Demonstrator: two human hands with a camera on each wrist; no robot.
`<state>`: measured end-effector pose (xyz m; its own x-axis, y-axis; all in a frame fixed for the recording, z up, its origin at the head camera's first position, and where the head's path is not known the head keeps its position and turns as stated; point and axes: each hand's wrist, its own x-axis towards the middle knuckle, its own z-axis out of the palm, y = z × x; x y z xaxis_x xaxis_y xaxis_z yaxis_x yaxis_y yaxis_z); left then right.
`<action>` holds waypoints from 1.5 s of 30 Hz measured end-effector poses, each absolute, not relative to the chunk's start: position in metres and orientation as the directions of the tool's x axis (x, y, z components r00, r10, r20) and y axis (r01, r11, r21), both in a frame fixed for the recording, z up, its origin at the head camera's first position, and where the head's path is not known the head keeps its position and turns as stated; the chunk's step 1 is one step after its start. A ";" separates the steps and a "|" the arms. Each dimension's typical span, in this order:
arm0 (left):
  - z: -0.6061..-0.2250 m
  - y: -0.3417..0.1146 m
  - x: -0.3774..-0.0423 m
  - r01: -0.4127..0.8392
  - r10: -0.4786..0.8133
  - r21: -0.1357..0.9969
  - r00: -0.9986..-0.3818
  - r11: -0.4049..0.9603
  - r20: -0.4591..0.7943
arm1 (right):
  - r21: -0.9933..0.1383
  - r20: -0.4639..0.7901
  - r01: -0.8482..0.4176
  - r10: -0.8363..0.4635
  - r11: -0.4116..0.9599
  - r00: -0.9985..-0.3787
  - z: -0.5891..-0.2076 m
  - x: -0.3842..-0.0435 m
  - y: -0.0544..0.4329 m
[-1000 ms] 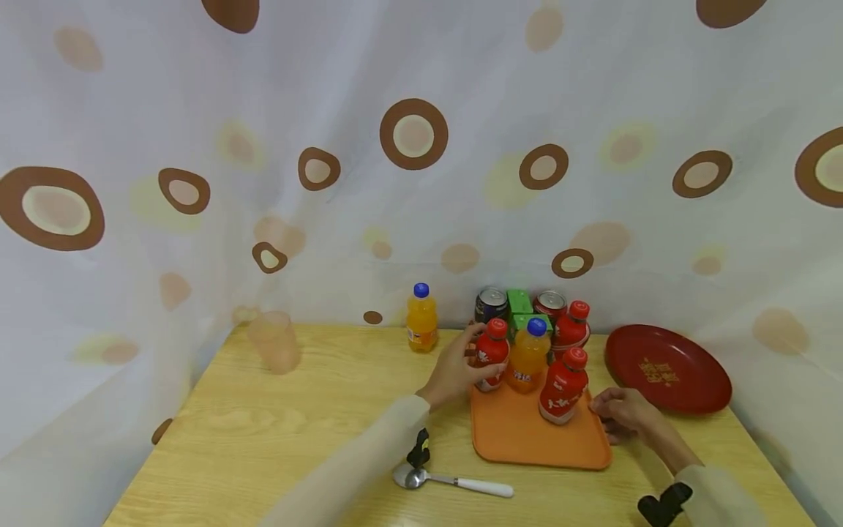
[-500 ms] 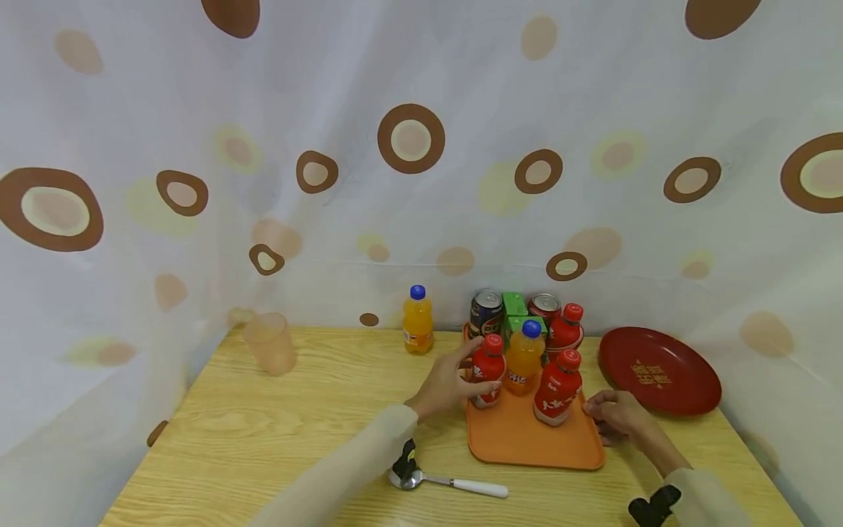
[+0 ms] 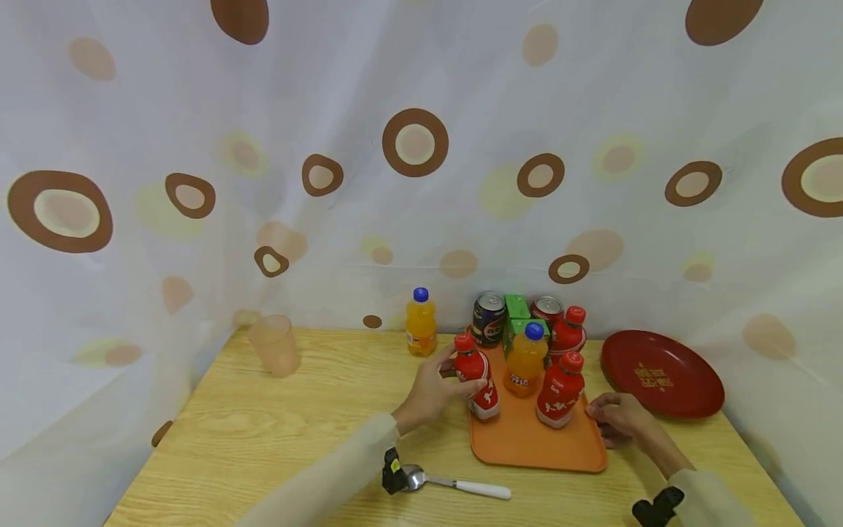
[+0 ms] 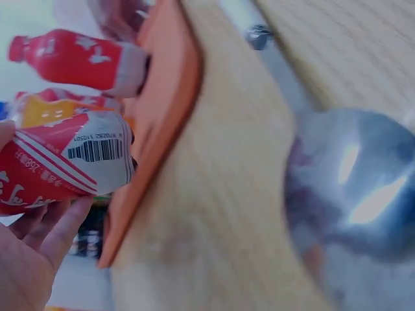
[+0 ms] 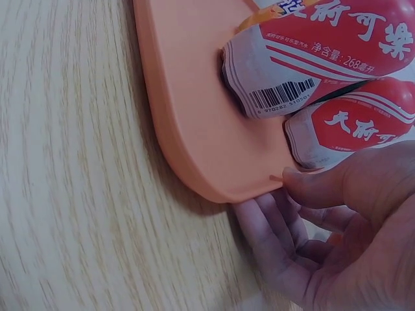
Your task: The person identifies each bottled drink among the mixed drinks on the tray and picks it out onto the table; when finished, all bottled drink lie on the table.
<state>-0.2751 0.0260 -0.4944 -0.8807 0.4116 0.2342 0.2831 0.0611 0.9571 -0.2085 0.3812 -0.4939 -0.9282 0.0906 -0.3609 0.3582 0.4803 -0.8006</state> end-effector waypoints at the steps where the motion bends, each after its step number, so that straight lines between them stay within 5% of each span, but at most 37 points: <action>1: -0.491 0.023 -0.275 0.288 0.406 0.956 -0.882 0.060 0.240 | -0.800 -0.361 0.357 0.090 0.482 -0.928 -0.494 -0.209 0.381; 31: -0.456 -0.105 -0.328 0.305 0.183 0.879 -0.950 0.366 0.254 | -0.797 -0.351 0.346 0.088 0.495 -0.932 -0.496 -0.207 0.381; 45: -0.473 -0.110 -0.359 0.266 0.107 0.895 -0.964 0.358 0.244 | -0.798 -0.366 0.348 0.063 0.493 -0.929 -0.492 -0.209 0.386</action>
<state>-0.3590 -0.1097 -0.4729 -0.9640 0.1067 0.2438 0.2660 0.3581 0.8950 -0.2091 0.3860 -0.4924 -0.9286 0.0632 -0.3656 0.3476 0.4926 -0.7978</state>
